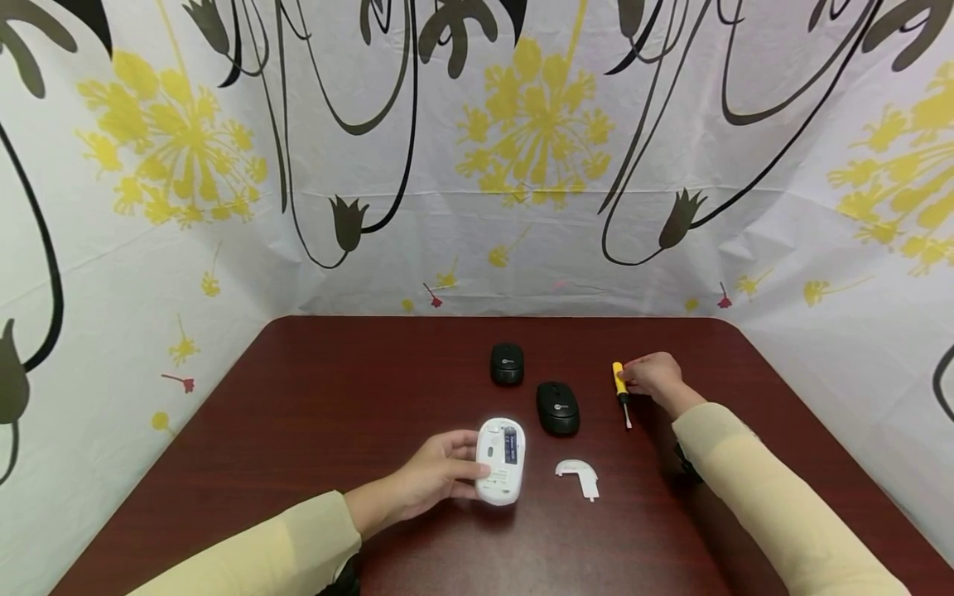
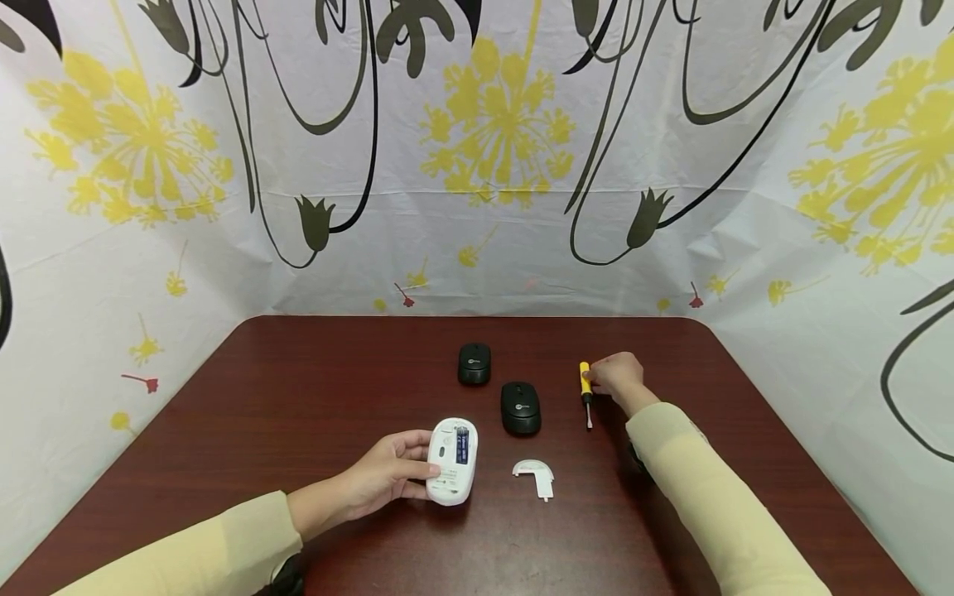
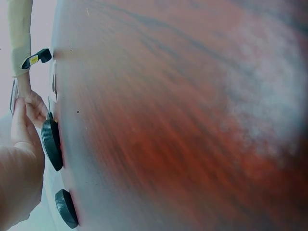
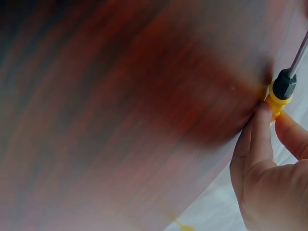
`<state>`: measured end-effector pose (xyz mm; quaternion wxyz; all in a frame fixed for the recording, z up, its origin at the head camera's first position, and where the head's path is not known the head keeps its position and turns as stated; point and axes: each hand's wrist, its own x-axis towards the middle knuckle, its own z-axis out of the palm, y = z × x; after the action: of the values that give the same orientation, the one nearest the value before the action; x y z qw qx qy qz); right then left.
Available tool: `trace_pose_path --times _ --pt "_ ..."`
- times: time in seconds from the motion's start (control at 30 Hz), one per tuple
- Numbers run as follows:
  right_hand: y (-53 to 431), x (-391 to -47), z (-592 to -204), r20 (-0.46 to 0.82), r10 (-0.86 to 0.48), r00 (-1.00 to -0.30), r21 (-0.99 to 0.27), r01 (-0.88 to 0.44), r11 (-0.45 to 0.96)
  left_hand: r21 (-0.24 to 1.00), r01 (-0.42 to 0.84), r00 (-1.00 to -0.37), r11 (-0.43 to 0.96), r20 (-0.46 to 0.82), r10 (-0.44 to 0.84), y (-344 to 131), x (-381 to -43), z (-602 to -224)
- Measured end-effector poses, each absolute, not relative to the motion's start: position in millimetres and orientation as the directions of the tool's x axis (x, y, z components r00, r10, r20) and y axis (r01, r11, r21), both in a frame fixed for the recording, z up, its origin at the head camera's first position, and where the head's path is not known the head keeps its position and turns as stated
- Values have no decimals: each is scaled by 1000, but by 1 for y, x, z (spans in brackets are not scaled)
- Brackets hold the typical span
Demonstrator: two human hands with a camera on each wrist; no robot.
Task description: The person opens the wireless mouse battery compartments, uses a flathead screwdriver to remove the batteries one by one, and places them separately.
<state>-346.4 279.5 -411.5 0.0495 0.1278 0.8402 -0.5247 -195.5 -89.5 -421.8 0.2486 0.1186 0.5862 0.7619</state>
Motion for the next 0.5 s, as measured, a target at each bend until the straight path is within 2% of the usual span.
trace_pose_path --times 0.5 --pt "284 -344 -409 -268 159 -950 -898 306 316 953 -242 -851 -184 -117 512 -89 -196 -424"
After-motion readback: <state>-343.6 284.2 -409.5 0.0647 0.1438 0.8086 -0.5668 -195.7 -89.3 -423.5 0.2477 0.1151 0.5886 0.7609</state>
